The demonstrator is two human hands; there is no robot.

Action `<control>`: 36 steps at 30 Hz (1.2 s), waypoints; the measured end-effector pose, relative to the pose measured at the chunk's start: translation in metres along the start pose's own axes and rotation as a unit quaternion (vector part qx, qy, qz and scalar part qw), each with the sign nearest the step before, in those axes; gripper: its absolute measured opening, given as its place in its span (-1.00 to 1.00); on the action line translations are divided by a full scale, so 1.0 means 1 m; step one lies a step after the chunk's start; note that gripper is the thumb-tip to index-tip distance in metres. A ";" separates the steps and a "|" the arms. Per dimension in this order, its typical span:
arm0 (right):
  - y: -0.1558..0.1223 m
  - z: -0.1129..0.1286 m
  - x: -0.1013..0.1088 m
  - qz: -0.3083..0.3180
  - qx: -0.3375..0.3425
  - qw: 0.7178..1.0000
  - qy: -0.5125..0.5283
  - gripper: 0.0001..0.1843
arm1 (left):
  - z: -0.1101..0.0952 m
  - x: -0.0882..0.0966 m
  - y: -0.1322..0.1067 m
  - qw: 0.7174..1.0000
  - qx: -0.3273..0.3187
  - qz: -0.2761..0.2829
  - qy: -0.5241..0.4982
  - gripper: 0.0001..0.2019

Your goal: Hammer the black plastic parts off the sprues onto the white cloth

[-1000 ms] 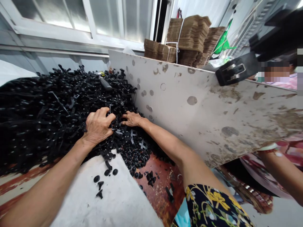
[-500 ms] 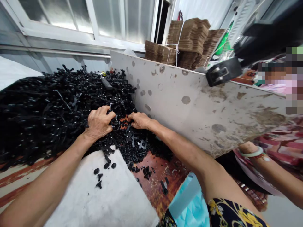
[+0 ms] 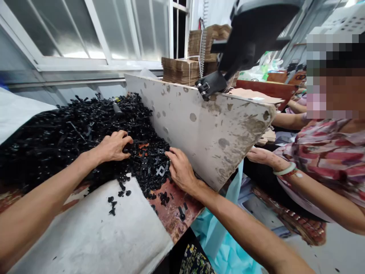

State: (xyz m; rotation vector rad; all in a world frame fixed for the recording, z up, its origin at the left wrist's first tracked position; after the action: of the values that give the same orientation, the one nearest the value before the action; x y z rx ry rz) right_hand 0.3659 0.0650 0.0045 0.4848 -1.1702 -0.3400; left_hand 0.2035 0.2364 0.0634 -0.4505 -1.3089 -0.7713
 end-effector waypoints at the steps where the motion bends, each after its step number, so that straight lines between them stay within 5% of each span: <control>1: -0.009 0.000 -0.002 -0.004 0.009 1.000 0.005 -0.40 | -0.001 0.006 0.000 1.000 0.004 -0.004 -0.002 -0.61; 5: -0.019 0.000 -0.013 -0.002 0.038 0.999 0.011 -0.34 | -0.010 0.030 -0.004 0.995 0.075 -0.068 0.025 -0.70; 8: -0.012 0.000 -0.014 0.001 0.042 0.999 0.001 -0.30 | -0.041 0.034 -0.006 0.992 0.063 -0.105 -0.001 -0.70; 11: -0.012 -0.001 -0.011 0.008 0.020 0.999 -0.028 -0.27 | -0.077 0.010 0.002 0.994 0.015 -0.025 -0.105 -0.49; 15: -0.020 -0.004 -0.011 0.036 -0.010 0.996 -0.079 -0.25 | -0.096 -0.027 0.017 0.978 0.030 0.096 -0.181 -0.19; 22: 0.012 -0.006 -0.019 0.060 0.006 0.990 -0.128 -0.45 | -0.096 -0.032 0.026 0.976 0.016 0.091 -0.199 -0.43; 29: 0.049 0.001 -0.016 0.116 -0.006 0.977 -0.180 -0.65 | -0.088 -0.030 0.033 0.967 0.010 -0.008 -0.253 -0.71; 36: 0.069 0.003 -0.013 0.157 -0.014 0.962 -0.224 -0.73 | -0.073 -0.022 0.038 0.944 0.026 -0.110 -0.310 -0.73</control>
State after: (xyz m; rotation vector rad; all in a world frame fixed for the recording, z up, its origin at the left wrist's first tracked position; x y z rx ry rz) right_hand 0.3589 0.1296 0.0322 0.1913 -1.6560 -0.1928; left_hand 0.2798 0.2168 0.0303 -0.5347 -1.9894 -0.8079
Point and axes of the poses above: each hand's wrist, its own y-axis towards the middle knuckle, its own x-axis out of the back of the hand, z = x × y, the point moved 7 cm from there along y, towards the middle knuckle, and after that the axes turned 3 degrees about x, right-handed, at the moved point
